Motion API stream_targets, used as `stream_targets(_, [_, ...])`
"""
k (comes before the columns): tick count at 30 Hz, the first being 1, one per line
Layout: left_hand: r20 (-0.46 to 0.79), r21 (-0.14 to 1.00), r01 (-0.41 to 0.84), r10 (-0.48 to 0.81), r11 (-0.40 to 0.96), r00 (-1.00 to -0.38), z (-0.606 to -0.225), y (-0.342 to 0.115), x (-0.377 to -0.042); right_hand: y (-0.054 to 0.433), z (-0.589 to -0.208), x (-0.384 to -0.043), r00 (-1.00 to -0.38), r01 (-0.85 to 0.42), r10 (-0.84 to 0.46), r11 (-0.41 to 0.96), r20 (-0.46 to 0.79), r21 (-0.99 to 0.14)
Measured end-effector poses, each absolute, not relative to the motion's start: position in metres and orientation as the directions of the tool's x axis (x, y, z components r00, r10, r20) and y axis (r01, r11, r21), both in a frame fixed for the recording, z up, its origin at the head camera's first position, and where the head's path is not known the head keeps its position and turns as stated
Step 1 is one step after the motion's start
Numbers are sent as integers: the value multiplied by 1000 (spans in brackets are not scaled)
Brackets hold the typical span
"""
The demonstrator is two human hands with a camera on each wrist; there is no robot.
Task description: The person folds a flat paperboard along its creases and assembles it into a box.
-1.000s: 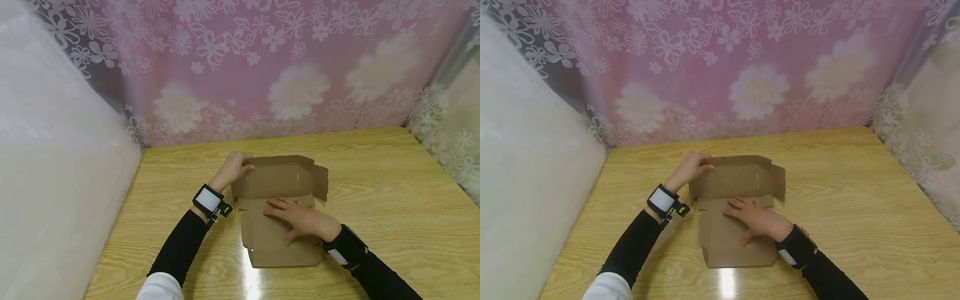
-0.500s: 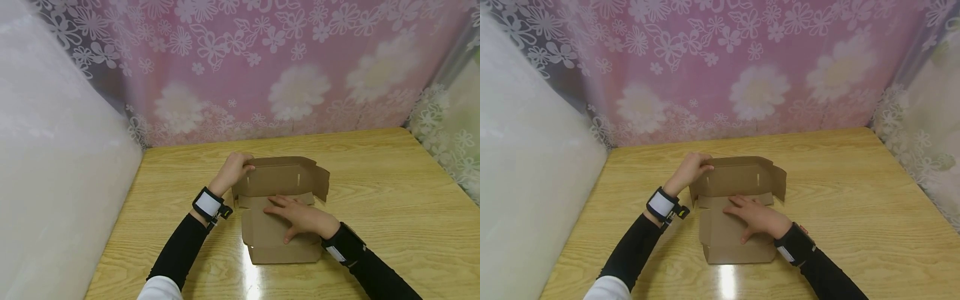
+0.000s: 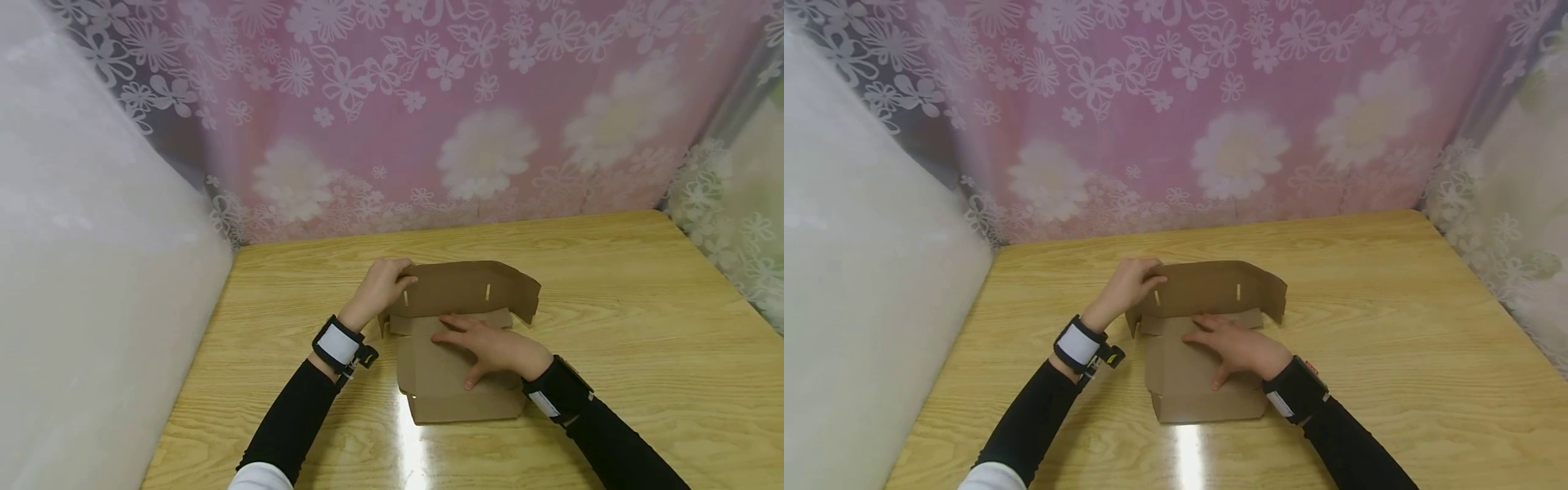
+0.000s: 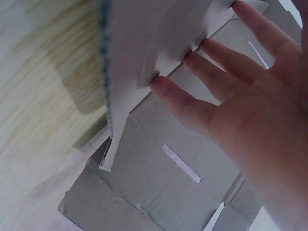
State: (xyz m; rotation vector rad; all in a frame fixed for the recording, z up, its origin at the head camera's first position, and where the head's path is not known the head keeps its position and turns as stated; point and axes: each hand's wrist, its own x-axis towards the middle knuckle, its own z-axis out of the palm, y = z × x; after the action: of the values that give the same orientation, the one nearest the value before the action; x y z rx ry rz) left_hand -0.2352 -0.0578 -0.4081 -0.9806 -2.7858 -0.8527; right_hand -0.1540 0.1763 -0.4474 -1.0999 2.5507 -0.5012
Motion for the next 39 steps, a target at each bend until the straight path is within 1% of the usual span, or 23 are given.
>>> stream_targets(5, [231,464,597,561,655,-795,-409,-59,-235,176,-447,-157,-650,-618,-743,640,-161,-456])
stream_targets(11, [226,441,594,557,673,-799,-408,-58,-235,177,-448,-162,-655,-615,-738,646,-163,-452])
stream_targets(22, [244,438,595,548,674,-800,-409,-57,-237,177,-447,-169,-654,-588,-729,659,-203,-469])
stream_targets(27, [243,415,609,563,676,-790,-410,-58,-235,177,-449,-172,-656,-574,-723,664,-217,-480])
stream_targets(32, [253,413,621,572,666,-781,-410,-59,-232,177,-449,-171,-655,-568,-723,662,-218,-490])
stream_targets(39, [282,414,626,560,661,-779,-414,-58,-231,179,-449,-169,-665,-578,-723,656,-185,-485])
